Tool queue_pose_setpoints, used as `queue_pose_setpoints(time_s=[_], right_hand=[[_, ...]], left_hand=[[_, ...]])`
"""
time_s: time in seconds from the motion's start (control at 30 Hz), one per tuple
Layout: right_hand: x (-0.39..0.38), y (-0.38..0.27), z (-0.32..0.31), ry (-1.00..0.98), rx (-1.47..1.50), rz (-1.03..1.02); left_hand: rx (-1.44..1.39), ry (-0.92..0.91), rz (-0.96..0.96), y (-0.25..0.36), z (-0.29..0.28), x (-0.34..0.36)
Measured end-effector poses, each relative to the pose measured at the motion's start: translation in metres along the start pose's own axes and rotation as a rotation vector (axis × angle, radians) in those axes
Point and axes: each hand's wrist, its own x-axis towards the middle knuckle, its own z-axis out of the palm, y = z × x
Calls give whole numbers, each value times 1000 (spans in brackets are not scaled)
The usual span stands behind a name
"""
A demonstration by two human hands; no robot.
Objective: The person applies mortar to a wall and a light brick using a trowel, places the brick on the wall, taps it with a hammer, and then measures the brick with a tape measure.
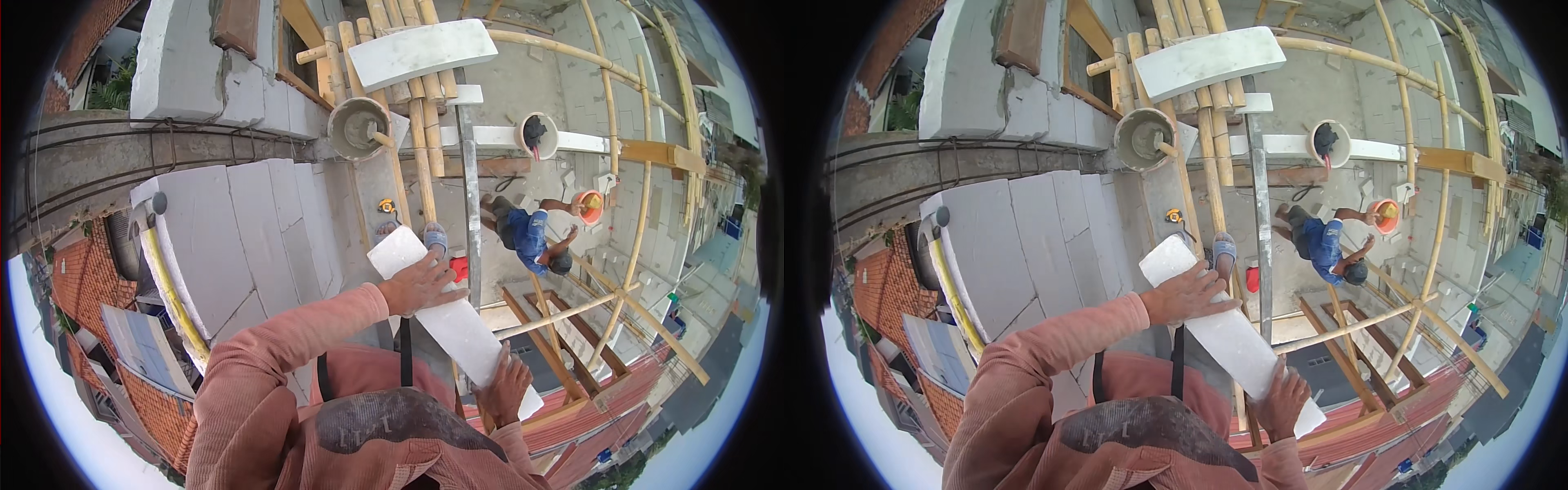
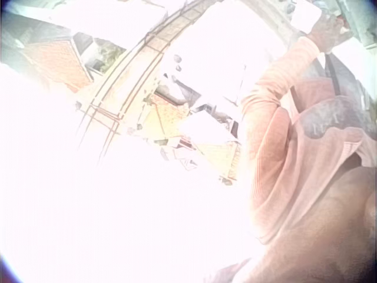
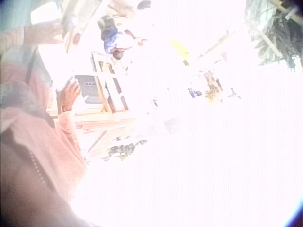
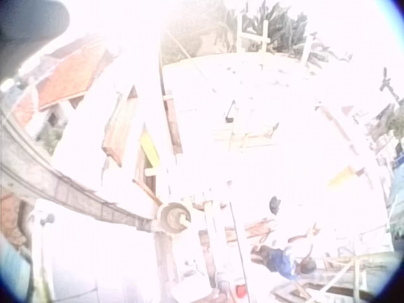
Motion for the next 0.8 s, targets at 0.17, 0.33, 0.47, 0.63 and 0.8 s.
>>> queue_pose_setpoints(time_s=[0.17,0.33,0.47,0.63,0.8], right_hand=[[-29,-4,-21,107,10,16],[-48,4,-28,137,0,-50],[-59,8,-23,244,-9,-147],[-93,31,-21,300,-18,-304],[-116,53,-37,228,43,-494]], left_hand=[[131,175,-36,22,-26,-11],[283,109,6,47,-76,-22],[458,35,21,71,-97,-48],[516,-132,38,130,-133,-71],[454,-221,26,194,-187,-91]])
